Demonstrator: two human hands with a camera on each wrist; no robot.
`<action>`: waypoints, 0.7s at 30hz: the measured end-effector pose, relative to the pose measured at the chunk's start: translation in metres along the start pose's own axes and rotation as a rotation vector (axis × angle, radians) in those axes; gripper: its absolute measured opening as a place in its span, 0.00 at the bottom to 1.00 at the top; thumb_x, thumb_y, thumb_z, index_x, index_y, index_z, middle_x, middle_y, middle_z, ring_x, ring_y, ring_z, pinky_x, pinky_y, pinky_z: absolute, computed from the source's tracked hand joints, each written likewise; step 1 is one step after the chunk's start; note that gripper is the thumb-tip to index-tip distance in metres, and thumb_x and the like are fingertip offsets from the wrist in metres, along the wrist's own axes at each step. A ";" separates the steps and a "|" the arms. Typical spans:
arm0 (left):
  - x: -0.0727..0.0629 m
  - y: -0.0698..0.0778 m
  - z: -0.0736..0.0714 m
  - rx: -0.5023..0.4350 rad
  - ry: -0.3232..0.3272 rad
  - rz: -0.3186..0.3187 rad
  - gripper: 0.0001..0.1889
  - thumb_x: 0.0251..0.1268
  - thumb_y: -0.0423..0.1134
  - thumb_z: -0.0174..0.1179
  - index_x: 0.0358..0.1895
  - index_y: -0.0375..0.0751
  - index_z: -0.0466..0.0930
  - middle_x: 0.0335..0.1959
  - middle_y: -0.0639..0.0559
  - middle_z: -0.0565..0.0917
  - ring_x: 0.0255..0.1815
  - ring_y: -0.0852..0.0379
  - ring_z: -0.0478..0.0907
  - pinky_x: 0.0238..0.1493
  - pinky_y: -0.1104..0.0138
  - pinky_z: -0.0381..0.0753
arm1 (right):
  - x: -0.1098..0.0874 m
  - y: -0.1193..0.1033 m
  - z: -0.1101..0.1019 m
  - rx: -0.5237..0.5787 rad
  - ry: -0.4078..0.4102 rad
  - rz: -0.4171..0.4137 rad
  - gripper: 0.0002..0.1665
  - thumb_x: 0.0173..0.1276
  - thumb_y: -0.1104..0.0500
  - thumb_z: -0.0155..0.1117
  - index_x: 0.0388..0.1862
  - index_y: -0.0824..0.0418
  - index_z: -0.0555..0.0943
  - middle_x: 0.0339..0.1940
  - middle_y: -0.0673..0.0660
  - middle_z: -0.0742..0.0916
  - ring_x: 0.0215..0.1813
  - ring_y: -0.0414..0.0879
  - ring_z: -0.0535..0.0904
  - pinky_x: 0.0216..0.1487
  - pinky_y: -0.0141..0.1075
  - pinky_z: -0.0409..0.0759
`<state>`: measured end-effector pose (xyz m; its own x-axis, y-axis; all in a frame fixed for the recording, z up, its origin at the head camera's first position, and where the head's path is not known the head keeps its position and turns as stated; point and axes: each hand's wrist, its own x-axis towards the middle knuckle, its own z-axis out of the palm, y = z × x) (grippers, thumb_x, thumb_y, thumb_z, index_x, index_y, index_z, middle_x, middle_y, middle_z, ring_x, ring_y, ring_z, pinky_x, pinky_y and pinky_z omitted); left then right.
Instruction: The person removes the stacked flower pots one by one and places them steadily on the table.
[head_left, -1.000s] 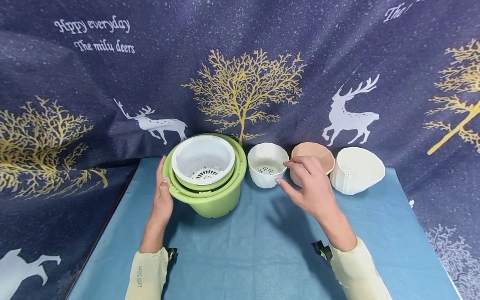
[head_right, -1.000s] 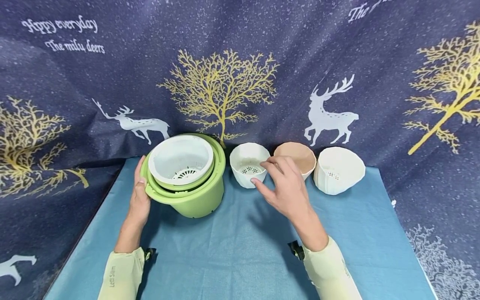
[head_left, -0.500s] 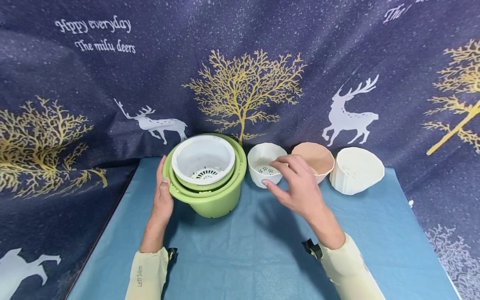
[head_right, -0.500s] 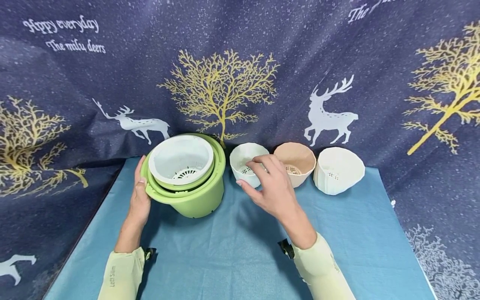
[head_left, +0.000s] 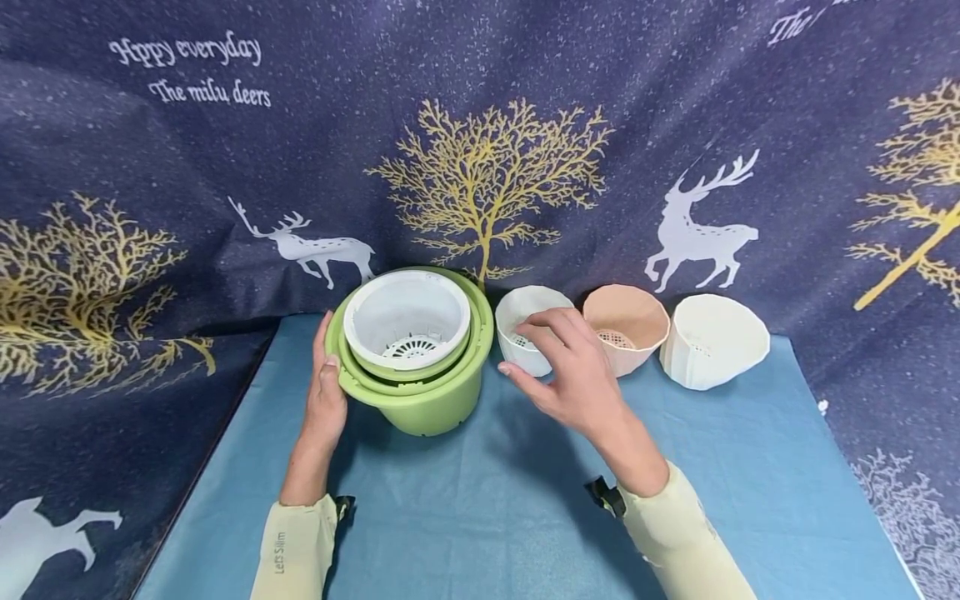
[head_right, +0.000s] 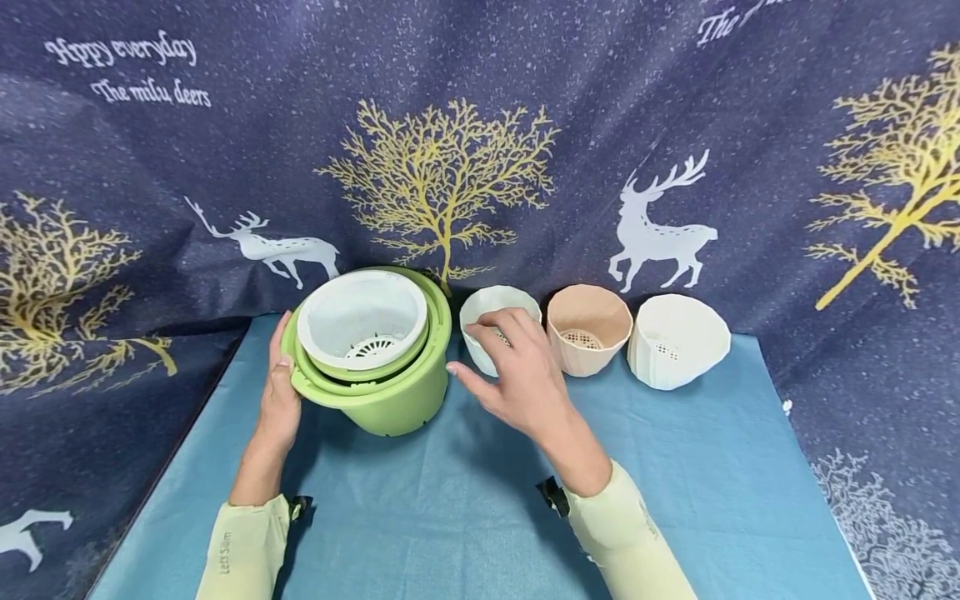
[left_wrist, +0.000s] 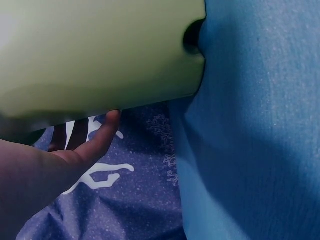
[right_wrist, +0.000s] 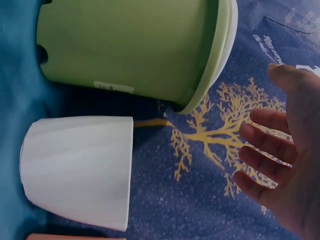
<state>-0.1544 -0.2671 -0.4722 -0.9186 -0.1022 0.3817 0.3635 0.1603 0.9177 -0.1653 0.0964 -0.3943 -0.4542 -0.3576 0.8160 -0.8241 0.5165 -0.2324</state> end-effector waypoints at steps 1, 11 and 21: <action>0.000 0.000 0.000 -0.003 0.001 0.000 0.31 0.87 0.42 0.30 0.89 0.48 0.44 0.88 0.50 0.50 0.85 0.56 0.49 0.78 0.74 0.51 | 0.001 -0.001 0.001 0.000 0.001 -0.002 0.27 0.73 0.39 0.70 0.51 0.62 0.88 0.49 0.58 0.87 0.54 0.57 0.81 0.57 0.49 0.76; -0.001 0.000 0.001 -0.001 0.004 0.001 0.31 0.88 0.42 0.31 0.89 0.49 0.44 0.88 0.49 0.49 0.85 0.55 0.48 0.78 0.74 0.51 | 0.008 -0.010 0.009 0.031 -0.077 0.008 0.26 0.69 0.44 0.75 0.55 0.62 0.88 0.53 0.57 0.86 0.57 0.56 0.79 0.62 0.50 0.74; 0.000 -0.002 0.001 -0.027 0.002 0.009 0.31 0.87 0.42 0.31 0.89 0.48 0.44 0.88 0.47 0.49 0.84 0.56 0.50 0.78 0.75 0.52 | 0.015 -0.017 0.020 0.026 -0.149 0.010 0.26 0.66 0.46 0.77 0.56 0.61 0.87 0.54 0.56 0.85 0.58 0.54 0.78 0.60 0.50 0.74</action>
<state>-0.1555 -0.2666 -0.4736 -0.9150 -0.1028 0.3901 0.3757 0.1348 0.9169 -0.1647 0.0667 -0.3890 -0.5061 -0.4650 0.7264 -0.8270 0.5007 -0.2557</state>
